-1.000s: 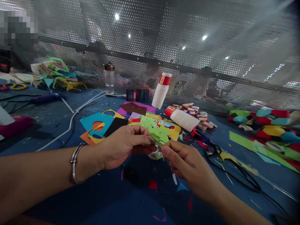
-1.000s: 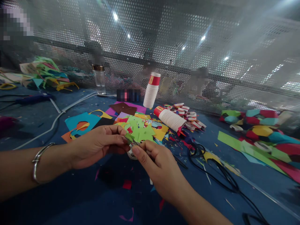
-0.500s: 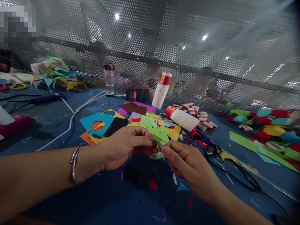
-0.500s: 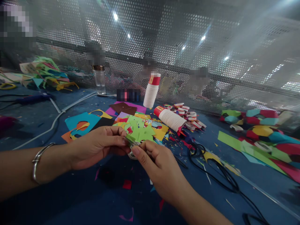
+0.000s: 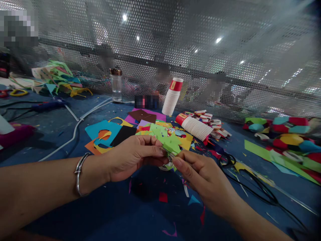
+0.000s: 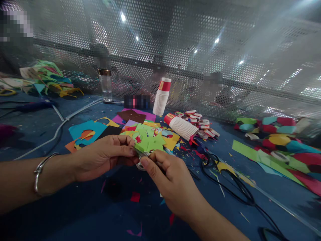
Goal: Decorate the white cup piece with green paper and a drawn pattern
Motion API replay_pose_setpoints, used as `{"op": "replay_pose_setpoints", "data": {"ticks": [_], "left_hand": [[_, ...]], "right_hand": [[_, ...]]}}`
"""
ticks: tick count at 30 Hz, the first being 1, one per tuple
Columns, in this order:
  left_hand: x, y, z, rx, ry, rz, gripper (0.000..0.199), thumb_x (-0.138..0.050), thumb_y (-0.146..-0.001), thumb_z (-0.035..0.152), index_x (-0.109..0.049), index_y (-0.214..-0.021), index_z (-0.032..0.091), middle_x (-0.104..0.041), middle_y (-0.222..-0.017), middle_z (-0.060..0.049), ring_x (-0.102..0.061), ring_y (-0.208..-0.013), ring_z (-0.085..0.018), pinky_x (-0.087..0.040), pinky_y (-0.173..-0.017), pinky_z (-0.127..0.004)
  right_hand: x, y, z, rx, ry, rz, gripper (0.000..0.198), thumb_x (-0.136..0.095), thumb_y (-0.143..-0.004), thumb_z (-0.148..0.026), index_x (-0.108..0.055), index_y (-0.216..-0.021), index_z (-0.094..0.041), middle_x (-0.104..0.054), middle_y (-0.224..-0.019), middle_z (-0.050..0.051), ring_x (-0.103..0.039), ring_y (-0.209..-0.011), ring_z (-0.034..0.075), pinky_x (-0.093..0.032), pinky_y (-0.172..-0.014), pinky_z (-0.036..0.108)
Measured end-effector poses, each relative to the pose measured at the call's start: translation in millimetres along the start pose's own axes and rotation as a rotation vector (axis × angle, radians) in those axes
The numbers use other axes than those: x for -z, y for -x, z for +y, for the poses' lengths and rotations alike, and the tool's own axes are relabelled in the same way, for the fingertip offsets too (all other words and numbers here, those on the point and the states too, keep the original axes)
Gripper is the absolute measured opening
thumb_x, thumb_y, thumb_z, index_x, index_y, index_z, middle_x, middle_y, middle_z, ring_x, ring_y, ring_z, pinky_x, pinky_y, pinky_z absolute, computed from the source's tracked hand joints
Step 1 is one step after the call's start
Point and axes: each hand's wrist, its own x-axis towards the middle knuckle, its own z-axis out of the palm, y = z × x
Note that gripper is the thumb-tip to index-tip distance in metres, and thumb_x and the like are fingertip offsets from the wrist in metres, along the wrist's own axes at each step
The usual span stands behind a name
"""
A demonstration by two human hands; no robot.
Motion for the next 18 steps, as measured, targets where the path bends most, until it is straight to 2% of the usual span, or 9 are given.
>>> {"op": "replay_pose_setpoints", "data": {"ticks": [18], "left_hand": [[0.4,-0.7,1.6,0.019,0.01,-0.003,0.016,-0.078,-0.077,0.012,-0.063,-0.078,0.014,-0.071,-0.076,-0.001,-0.069,-0.075,-0.01,-0.054,-0.073,-0.02]], "right_hand": [[-0.9,-0.8,0.9,-0.012,-0.02,0.012,0.041,-0.048,-0.101,-0.051,-0.055,-0.073,-0.021,-0.041,-0.064,-0.005,-0.035,-0.057,0.011,-0.029,-0.052,0.026]]}}
